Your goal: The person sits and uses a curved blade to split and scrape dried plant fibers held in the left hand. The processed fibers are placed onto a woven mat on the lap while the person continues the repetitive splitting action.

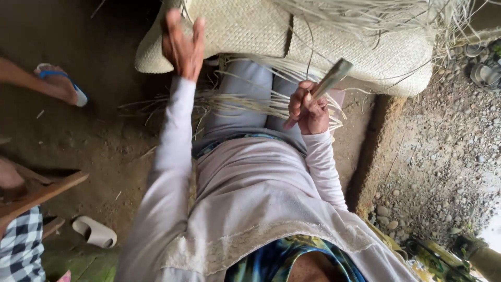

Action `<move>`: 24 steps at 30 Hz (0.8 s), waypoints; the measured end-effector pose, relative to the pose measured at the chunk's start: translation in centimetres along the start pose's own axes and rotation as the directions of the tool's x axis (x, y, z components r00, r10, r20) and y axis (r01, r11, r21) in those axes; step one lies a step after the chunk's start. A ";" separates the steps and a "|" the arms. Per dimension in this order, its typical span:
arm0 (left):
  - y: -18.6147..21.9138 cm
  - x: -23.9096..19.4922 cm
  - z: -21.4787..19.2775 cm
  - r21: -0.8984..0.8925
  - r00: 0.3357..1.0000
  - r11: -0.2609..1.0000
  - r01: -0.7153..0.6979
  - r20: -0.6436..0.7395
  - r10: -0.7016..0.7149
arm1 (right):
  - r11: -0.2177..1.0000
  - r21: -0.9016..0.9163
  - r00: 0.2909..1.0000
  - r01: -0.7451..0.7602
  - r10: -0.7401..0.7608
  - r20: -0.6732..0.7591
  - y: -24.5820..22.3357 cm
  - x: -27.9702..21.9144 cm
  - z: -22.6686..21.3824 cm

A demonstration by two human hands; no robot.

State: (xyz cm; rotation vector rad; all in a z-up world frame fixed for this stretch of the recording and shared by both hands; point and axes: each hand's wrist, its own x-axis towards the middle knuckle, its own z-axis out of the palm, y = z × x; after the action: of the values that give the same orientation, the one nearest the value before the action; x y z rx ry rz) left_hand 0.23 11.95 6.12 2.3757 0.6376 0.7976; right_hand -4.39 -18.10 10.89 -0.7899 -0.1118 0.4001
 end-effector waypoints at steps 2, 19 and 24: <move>-2.6 1.6 3.7 0.113 0.996 0.993 0.020 0.087 -0.030 | 1.000 -0.027 1.000 -0.010 0.010 0.006 0.5 0.0 0.2; -0.7 -1.2 -0.1 -0.939 0.950 0.166 0.300 0.280 -0.137 | 0.975 -0.138 0.985 -0.173 0.172 -0.019 1.2 0.0 0.6; 5.6 -4.3 -4.3 -0.657 0.951 0.696 -0.291 -0.121 0.283 | 0.949 -0.268 0.985 -0.166 0.173 0.003 1.2 -0.3 1.1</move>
State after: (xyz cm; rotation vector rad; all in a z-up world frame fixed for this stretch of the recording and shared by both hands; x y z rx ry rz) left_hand -4.18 6.80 10.77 1.7993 -0.0577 0.9709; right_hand -5.32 -16.72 10.83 -1.0649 -0.1249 0.5666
